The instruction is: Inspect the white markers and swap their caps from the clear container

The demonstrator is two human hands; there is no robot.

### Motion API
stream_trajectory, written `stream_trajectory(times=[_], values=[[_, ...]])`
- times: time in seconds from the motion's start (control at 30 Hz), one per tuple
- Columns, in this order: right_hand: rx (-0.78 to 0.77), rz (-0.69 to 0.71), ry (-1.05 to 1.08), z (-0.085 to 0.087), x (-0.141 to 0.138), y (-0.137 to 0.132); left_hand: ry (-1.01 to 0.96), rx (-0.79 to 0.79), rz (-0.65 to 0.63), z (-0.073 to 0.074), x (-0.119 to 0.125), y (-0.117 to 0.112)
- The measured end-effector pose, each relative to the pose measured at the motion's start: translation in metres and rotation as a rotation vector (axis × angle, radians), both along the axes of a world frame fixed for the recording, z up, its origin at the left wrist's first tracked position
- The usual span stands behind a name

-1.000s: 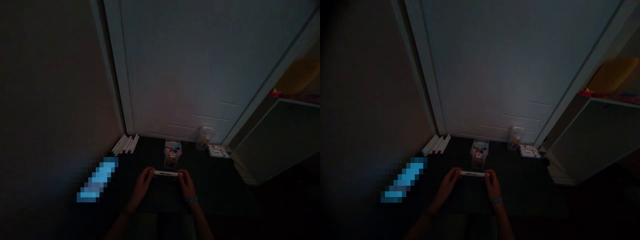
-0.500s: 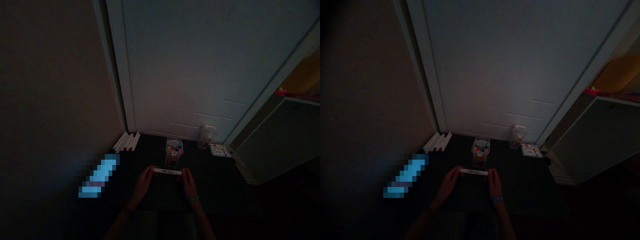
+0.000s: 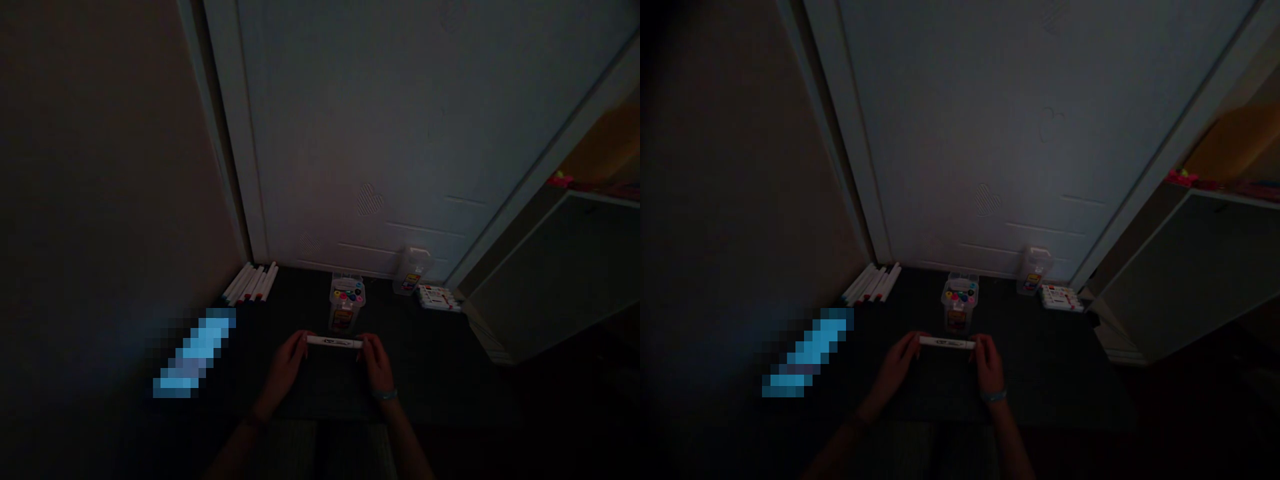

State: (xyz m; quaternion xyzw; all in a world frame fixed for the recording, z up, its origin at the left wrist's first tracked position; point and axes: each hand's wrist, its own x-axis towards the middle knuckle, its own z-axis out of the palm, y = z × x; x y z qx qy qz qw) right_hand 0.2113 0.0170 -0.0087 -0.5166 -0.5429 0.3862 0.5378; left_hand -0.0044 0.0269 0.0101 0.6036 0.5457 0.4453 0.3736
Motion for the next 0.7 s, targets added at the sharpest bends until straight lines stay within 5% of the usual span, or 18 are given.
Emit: stream_trajectory(times=[0.7], values=[[0.023, -0.029, -0.022, -0.0023, -0.0014, 0.0015, -0.011, -0.029, -0.028, 0.0036, 0.003, -0.0021]])
